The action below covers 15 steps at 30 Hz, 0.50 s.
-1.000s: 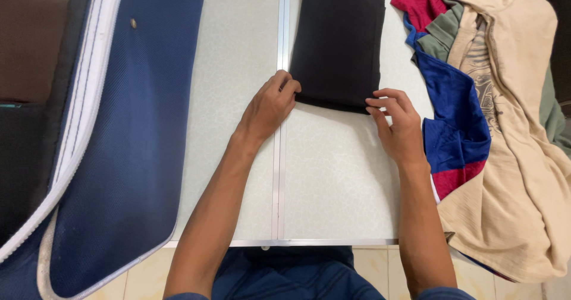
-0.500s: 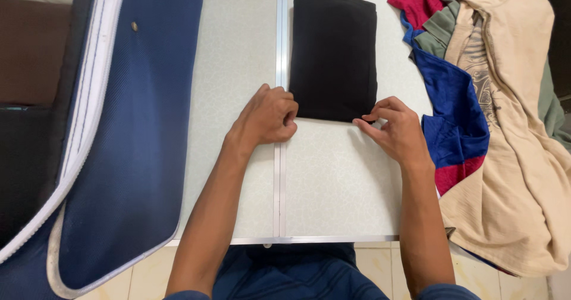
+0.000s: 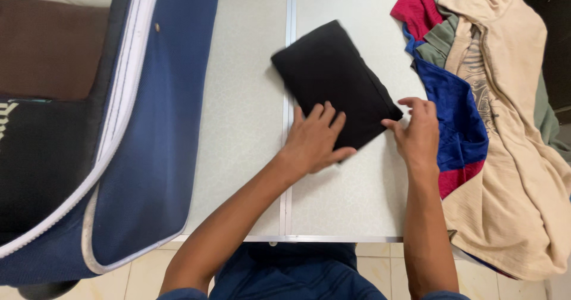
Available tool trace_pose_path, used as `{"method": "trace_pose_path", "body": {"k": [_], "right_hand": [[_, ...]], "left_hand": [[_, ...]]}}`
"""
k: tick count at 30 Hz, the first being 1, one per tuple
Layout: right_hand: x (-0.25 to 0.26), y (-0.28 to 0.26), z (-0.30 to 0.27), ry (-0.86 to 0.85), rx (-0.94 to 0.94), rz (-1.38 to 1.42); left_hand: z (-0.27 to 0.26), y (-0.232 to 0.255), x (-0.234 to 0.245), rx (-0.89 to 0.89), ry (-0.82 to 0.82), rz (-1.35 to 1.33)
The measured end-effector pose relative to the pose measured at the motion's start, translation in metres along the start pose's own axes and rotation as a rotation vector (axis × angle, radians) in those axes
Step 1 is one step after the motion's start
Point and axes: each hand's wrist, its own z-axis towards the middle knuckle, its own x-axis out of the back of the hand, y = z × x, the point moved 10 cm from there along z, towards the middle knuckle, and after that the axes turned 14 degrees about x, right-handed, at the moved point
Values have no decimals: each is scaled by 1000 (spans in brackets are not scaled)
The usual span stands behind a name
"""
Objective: The person folds a black garment and places it into a blue suitcase. They then unfold a beige t-shirt, smooth it out on the table, and fold it neatly. The person handles the clothes by hand, arranging them for packing.
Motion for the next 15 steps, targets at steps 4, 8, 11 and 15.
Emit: {"method": "trace_pose_path", "body": {"k": [4, 8, 11, 15], "right_hand": [[4, 9, -12, 53, -134, 39], [-21, 4, -26, -193, -272, -15], [-26, 1, -27, -232, -321, -8], [-33, 0, -22, -273, -353, 7]], "left_hand": [[-23, -15, 23, 98, 12, -282], [-15, -97, 40, 462, 336, -313], [0, -122, 31, 564, 331, -361], [27, -126, 13, 637, 107, -622]]}}
